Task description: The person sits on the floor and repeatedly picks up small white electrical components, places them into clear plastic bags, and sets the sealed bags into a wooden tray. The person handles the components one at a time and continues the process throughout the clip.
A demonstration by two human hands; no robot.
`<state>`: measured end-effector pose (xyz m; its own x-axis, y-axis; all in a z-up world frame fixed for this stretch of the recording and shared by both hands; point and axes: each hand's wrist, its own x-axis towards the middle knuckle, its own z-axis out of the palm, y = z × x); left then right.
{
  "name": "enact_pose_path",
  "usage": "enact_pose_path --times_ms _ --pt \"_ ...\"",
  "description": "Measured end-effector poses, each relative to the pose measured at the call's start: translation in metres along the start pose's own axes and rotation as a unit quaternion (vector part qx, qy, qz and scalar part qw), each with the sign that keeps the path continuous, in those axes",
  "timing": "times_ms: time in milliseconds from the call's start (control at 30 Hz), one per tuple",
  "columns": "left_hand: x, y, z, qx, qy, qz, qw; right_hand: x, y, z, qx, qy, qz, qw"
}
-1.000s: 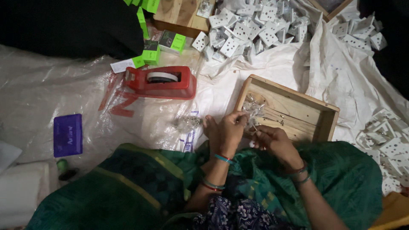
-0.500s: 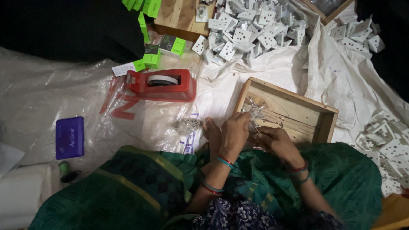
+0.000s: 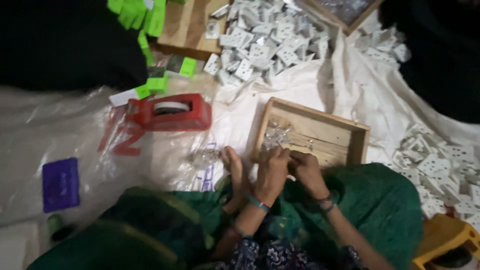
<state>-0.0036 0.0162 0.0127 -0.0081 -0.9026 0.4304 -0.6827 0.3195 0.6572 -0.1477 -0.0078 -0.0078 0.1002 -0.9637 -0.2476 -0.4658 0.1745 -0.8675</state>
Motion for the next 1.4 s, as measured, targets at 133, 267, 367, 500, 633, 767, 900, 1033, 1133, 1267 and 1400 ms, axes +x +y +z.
enact_pose_path --times_ms 133,267,367,500,633,767,900,1033,1133,1267,1400 --pt "-0.006 0.010 -0.005 -0.025 -0.075 -0.048 0.996 0.001 0.000 0.003 0.036 0.049 0.003 0.998" --pt "-0.012 0.031 0.002 -0.065 0.025 0.007 0.998 0.019 0.004 -0.033 -0.050 0.140 -0.096 0.984" --pt "-0.017 0.027 0.015 -0.152 0.059 -0.036 0.986 0.030 0.016 -0.053 0.076 0.106 -0.058 0.990" --pt "-0.007 -0.016 0.038 -0.353 0.096 -0.223 0.904 0.032 0.016 -0.044 0.398 0.030 0.101 0.912" --pt "-0.017 -0.040 0.059 -0.472 0.061 -0.344 0.809 0.017 0.000 -0.039 0.312 0.036 0.211 0.926" --pt "-0.020 -0.038 0.065 -0.431 0.091 -0.268 0.857 0.011 -0.016 -0.039 0.290 -0.010 0.190 0.938" --pt "-0.017 -0.034 0.055 -0.385 0.097 -0.259 0.881 0.004 -0.017 -0.025 0.361 -0.146 0.110 0.914" --pt "-0.012 -0.024 0.044 -0.579 0.041 -0.335 0.742 0.002 -0.019 -0.015 0.362 -0.127 0.115 0.916" --pt "-0.010 -0.018 0.040 -0.611 0.021 -0.395 0.686 0.004 -0.020 -0.015 0.366 -0.132 0.085 0.917" --pt "-0.009 -0.022 0.043 -0.670 0.006 -0.368 0.644 0.003 -0.015 -0.016 0.392 -0.105 0.087 0.910" --pt "-0.013 -0.024 0.055 -0.637 -0.010 -0.367 0.677 0.003 -0.002 -0.009 0.471 -0.088 0.098 0.872"
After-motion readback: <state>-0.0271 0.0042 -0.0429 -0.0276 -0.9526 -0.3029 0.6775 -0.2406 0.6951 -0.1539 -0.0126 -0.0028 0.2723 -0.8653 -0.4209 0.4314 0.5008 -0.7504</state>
